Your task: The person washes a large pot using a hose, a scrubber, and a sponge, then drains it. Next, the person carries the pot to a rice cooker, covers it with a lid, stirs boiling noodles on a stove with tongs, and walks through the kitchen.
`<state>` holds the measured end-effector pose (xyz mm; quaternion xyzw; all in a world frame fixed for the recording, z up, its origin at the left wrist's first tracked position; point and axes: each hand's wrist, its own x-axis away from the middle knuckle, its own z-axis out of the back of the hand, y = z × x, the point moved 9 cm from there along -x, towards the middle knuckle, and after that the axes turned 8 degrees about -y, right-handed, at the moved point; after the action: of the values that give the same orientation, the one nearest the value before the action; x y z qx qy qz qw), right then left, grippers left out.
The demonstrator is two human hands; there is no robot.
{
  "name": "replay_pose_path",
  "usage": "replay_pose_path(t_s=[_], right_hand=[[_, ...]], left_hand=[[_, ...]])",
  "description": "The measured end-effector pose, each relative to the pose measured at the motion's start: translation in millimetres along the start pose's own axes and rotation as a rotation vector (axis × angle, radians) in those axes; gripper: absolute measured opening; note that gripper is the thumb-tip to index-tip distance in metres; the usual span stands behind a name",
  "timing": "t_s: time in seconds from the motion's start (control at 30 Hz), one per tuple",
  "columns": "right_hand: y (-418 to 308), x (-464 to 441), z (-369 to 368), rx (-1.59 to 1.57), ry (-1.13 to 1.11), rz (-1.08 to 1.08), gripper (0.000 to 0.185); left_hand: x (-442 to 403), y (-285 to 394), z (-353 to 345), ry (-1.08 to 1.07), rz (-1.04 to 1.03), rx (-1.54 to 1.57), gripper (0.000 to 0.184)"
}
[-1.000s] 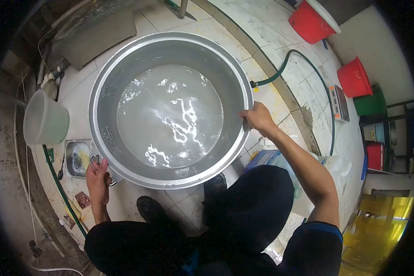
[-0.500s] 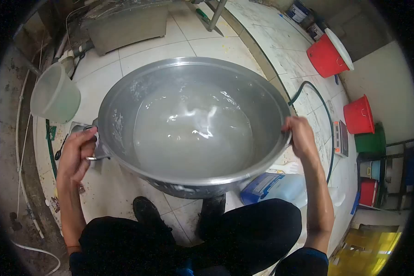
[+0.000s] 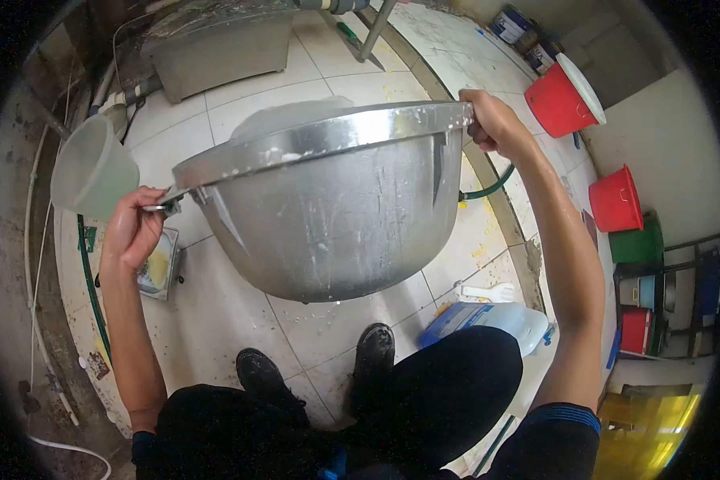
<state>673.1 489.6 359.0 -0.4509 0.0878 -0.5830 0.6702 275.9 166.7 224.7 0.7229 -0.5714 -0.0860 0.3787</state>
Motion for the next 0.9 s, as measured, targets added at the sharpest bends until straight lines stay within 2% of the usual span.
replay_pose_path(t_s=[0.03, 0.1, 0.13, 0.17, 0.2, 0.27, 0.33, 0.37, 0.43, 0.47, 0.5, 0.53, 0.57, 0.6, 0.63, 0.67, 0.7, 0.73, 0.77, 0.8, 0.87, 0.9], right_hand=[[-2.4, 4.9, -1.3, 0.034, 0.009, -0.005, 0.026], [-5.0, 14.7, -7.3, -0.008, -0.02, -0.021, 0.026], [-2.7, 11.7, -9.4, -0.046, -0.029, 0.004, 0.028], [-2.4, 8.5, -10.8, -0.092, -0.03, 0.029, 0.03], [-3.3, 9.1, -10.7, -0.089, 0.022, 0.056, 0.033], [-5.7, 11.3, -15.0, -0.104, 0.049, 0.087, 0.038], [-3.6, 5.6, -18.9, -0.13, 0.027, 0.084, 0.041], [-1.6, 4.6, -18.6, -0.164, 0.041, 0.108, 0.042], [16.1, 12.0, -9.9, -0.283, 0.124, 0.182, 0.047], [32.0, 19.9, -2.3, -0.367, 0.198, 0.232, 0.05], [42.0, 56.3, 4.0, -0.433, 0.334, 0.265, 0.05], [71.4, 76.7, 14.3, -0.428, 0.569, 0.381, 0.045], [130.3, 88.6, 6.6, -0.497, 0.808, 0.355, 0.04], [169.0, 117.0, -21.6, -0.463, 0.902, 0.237, 0.033], [219.8, 117.1, -66.9, -0.525, 0.841, 0.142, 0.031], [256.2, 110.3, -115.5, -0.488, 0.72, 0.059, 0.042], [283.3, 101.1, -175.5, -0.63, 0.438, -0.077, 0.04], [279.5, 106.7, -216.5, -0.985, 0.118, -0.234, 0.037], [275.8, 98.9, -235.7, -1.106, 0.07, -0.153, 0.037], [260.4, 93.3, -247.6, -1.221, 0.019, -0.063, 0.038], [237.7, 89.1, -262.8, -1.51, -0.06, -0.113, 0.041], [235.2, 88.1, -270.4, -1.526, -0.063, -0.118, 0.041]], left_hand=[[5.2, 0.7, 0.3, -0.002, 0.012, 0.002, 0.011], [34.5, -6.6, -13.4, -0.029, 0.189, -0.227, 0.01], [52.8, 11.7, 7.7, 0.262, -0.046, -0.641, 0.019], [75.9, 36.3, 0.0, 0.542, -0.309, -1.048, 0.03], [71.6, 32.5, -16.0, 0.504, -0.31, -1.072, 0.03], [114.7, 32.9, -153.8, 0.213, -1.085, -1.695, 0.045], [92.4, 7.2, -221.8, -0.107, -1.045, -1.883, 0.046], [81.7, 4.4, -240.5, -0.139, -1.036, -1.89, 0.046], [53.4, -18.8, -272.2, -0.379, -0.782, -1.859, 0.042], [58.9, -26.8, -284.1, -0.433, -0.792, -1.869, 0.042], [63.4, -29.3, -289.8, -0.376, -0.813, -1.904, 0.04], [64.2, -33.5, -293.0, -0.324, -0.825, -1.939, 0.038], [63.1, -41.2, -295.7, -0.33, -0.957, -1.991, 0.037], [59.8, -51.4, -299.5, -0.398, -0.943, -2.006, 0.037], [57.7, -53.9, -302.2, -0.341, -0.979, -2.032, 0.038], [56.4, -55.4, -304.2, -0.276, -1.017, -2.054, 0.039], [55.4, -57.3, -299.7, -0.325, -1.017, -2.061, 0.039], [51.7, -55.9, -296.5, -0.273, -1.018, -2.089, 0.043], [49.6, -56.5, -294.4, -0.217, -1.013, -2.119, 0.047], [49.2, -61.8, -296.7, -0.251, -1.0, -2.133, 0.047], [48.0, -61.8, -300.7, -0.224, -0.979, -2.133, 0.052], [45.8, -62.4, -300.2, -0.218, -1.009, -2.184, 0.051]])
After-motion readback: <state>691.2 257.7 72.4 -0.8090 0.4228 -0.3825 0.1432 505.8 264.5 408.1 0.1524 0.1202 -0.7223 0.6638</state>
